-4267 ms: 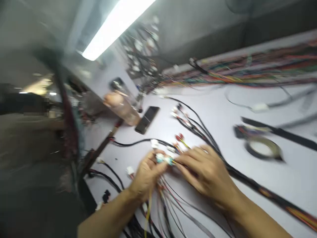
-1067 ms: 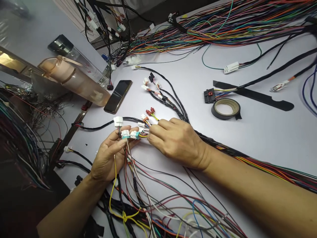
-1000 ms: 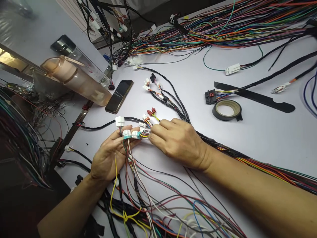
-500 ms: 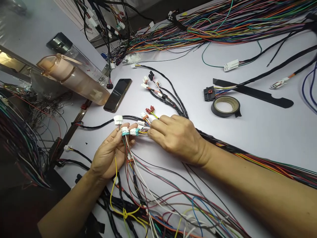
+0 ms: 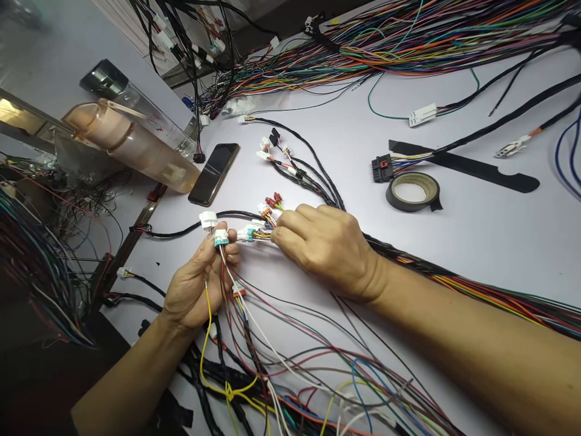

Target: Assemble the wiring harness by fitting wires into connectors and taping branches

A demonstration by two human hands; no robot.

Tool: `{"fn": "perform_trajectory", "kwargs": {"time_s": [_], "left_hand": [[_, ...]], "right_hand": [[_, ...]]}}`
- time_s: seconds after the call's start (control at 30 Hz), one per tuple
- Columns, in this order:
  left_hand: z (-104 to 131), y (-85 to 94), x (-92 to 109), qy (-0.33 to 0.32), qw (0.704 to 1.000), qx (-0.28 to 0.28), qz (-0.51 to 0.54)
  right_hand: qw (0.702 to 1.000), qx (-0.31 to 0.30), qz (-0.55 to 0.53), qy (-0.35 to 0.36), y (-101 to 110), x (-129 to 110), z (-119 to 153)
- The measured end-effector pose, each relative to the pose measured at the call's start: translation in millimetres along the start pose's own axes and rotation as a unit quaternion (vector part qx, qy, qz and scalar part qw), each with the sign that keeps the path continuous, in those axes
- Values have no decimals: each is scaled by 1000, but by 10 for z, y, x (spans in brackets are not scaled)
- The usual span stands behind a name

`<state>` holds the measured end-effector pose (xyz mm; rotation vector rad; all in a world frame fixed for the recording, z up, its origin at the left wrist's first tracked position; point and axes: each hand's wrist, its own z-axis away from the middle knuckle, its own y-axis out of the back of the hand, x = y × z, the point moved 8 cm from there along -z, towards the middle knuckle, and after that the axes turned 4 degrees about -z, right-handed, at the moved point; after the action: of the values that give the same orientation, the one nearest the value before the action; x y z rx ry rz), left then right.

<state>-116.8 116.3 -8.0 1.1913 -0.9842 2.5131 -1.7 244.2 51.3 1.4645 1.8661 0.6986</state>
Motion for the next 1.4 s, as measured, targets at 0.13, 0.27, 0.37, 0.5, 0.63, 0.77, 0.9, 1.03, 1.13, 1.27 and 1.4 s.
{"fn": "perform_trajectory", "kwargs": {"time_s": [0.13,0.27,0.37,0.5,0.63,0.77,0.9,1.03,1.13,1.27,1.4], "left_hand": [[3,-15,25,-12,1000,-5,6],[16,-12,35,-15,1000,-2,-3],[17,-15,23,-9,1000,-8,-16],[12,-36,11,-6,1000,-22,-18],[19,-58,8,-3,1000,-28,-10],[21,-69,-7,9,999,-34,8],[3,-46,-18,8,999,-33,20],[-10,-27,-26,8,999,-18,31],[-15,-6,-34,20,999,16,27],[-15,39,-28,29,997,70,9],[-11,68,-34,33,995,90,-6]], "right_hand": [[1000,3,4,1,-4,-2,-6],[1000,8,4,3,-4,2,-4],[1000,11,8,5,0,5,-2],[1000,9,13,7,4,-1,-5],[1000,3,15,8,3,-4,-2],[1000,0,16,6,-2,0,5],[1000,2,17,1,-3,8,5],[1000,3,19,0,0,9,-2],[1000,2,19,0,-2,10,-4],[1000,-2,22,-1,-15,16,-1],[1000,-13,22,-5,-30,27,7]]}}
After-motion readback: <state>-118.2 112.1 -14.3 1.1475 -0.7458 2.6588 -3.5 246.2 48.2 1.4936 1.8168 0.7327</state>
